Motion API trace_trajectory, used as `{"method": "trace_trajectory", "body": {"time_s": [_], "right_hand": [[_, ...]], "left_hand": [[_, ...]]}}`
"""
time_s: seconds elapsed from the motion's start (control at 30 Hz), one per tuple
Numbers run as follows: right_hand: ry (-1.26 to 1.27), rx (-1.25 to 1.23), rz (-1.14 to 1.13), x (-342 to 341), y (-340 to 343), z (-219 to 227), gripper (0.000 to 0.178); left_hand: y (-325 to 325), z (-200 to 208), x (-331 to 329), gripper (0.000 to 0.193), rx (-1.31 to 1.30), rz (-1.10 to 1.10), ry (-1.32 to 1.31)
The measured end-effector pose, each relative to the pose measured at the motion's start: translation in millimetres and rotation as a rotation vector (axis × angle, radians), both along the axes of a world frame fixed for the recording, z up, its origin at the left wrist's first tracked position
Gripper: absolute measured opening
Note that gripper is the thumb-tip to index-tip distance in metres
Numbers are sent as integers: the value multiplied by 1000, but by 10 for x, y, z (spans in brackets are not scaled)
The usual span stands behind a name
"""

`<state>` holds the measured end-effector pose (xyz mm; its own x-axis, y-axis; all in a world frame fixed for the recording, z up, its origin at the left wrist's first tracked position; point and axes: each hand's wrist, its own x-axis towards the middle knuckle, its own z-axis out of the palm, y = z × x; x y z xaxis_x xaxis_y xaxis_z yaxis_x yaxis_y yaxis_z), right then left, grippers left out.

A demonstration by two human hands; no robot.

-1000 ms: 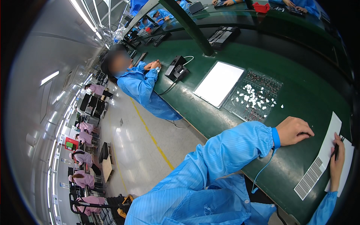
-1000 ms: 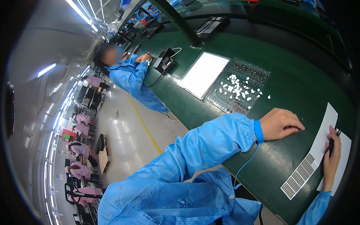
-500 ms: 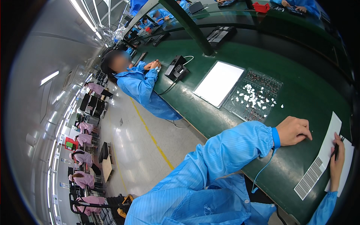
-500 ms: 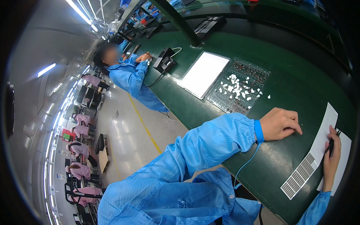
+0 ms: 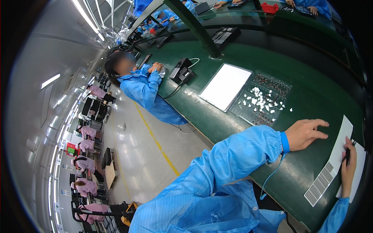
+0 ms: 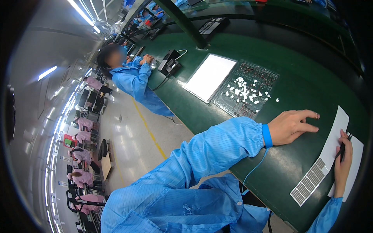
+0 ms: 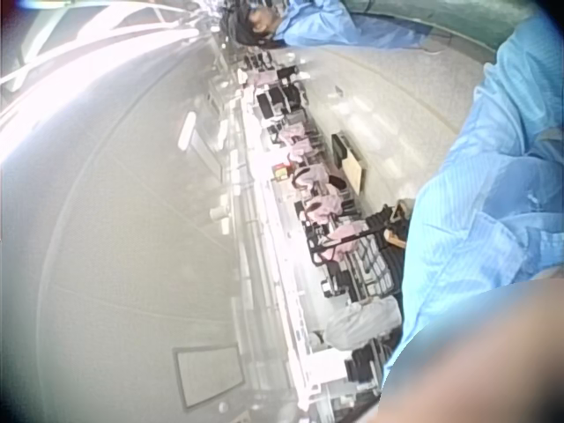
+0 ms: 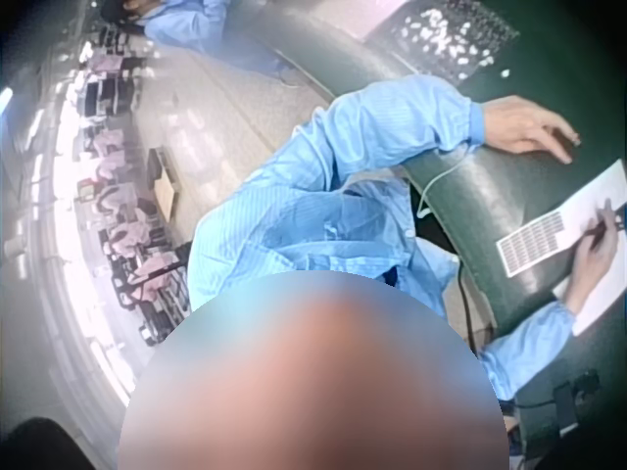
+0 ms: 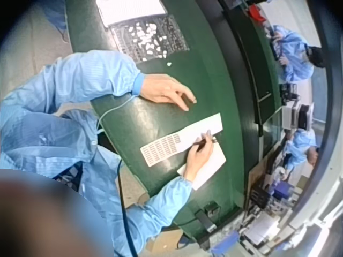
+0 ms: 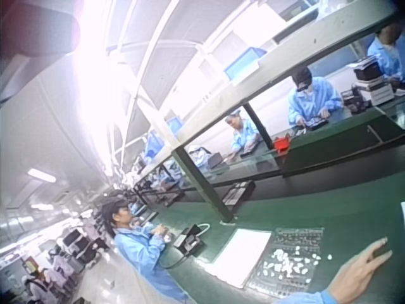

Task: Applying adhesive labels to the interior of a tablet device using tweezers.

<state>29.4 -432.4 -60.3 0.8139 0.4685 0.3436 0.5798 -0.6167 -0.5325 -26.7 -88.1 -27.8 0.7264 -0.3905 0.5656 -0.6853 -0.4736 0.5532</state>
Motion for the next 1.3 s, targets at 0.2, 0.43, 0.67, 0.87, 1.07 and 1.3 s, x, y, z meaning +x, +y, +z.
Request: {"method": "trace_trajectory", "body": {"time_s": [0.2,0.43,0.67,0.87,1.07,1.3], "right_hand": [[-1,-4,-5,7,12,-27,28],[-6,-32,-25,-16,38,24,31],[60,113,4,-129,181,210,41],[-65,40,-31,-164,340,343,28],[-61,54,-46,-212,229,410,30],[-34,36,7,-203,289,444,24]], "left_hand": [[28,-24,18,56,126,4,-57],[17,-232,26,67,355,-3,21],[77,-203,5,71,521,-14,96],[73,49,-44,79,424,85,35],[7,-18,-29,68,571,-45,137],[28,-105,-62,66,644,-7,73]]}}
